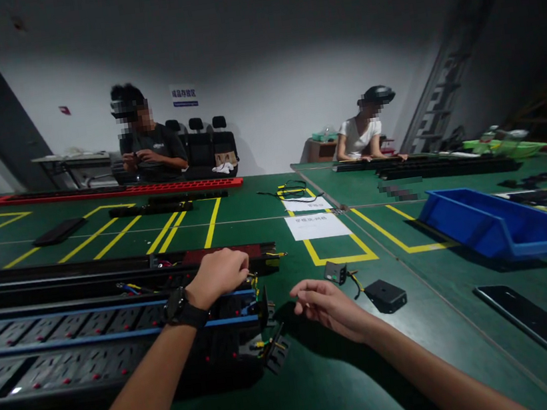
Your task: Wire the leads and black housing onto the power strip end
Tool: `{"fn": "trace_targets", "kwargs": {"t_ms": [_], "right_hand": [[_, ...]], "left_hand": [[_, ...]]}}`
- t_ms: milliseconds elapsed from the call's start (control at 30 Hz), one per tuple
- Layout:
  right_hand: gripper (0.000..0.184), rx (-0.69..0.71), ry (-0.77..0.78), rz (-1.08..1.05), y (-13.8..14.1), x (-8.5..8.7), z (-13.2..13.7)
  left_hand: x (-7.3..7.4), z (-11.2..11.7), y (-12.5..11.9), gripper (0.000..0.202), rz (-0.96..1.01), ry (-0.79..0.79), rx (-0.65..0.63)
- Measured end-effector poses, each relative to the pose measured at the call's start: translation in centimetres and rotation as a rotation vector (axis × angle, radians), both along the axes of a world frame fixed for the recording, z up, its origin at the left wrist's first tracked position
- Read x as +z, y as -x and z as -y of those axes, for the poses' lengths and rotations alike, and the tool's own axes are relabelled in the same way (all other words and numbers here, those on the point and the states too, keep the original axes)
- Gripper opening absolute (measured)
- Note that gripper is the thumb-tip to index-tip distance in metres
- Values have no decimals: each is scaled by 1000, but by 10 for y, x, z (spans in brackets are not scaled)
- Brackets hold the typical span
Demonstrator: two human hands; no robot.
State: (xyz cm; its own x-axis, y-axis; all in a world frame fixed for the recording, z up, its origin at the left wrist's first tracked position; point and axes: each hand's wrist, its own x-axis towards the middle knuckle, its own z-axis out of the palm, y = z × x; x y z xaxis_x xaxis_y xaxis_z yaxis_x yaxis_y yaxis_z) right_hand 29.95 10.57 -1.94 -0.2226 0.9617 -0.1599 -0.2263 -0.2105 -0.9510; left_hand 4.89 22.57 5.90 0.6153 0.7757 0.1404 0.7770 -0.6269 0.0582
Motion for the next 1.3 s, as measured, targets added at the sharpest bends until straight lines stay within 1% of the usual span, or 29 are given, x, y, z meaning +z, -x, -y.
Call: {"fn": "trace_targets", "kwargs": {"t_ms": [233,500,633,833,1067,1167,1300], "right_hand": [[40,10,5,-17,0,0,1],[40,20,18,-60,0,1,1],[39,18,24,-69,0,-1,1],[41,15,51,-89,-1,-4,-1],[39,20,47,-73,-1,-2,-1],[39,19,47,-69,-1,-2,-1],[41,17,53,-65,-1,-2,-1]], "left_hand": [[6,5,-4,17,-30,79,44],[8,3,-2,18,-46,158,76],[9,3,-3,17,-42,151,86],[3,-6,-2,20,20,255,42],[-9,-5,-7,27,130,222,-18],[-12,-4,-8,30,147,225,-43],[-12,-3,-7,38,159,218,-71]]}}
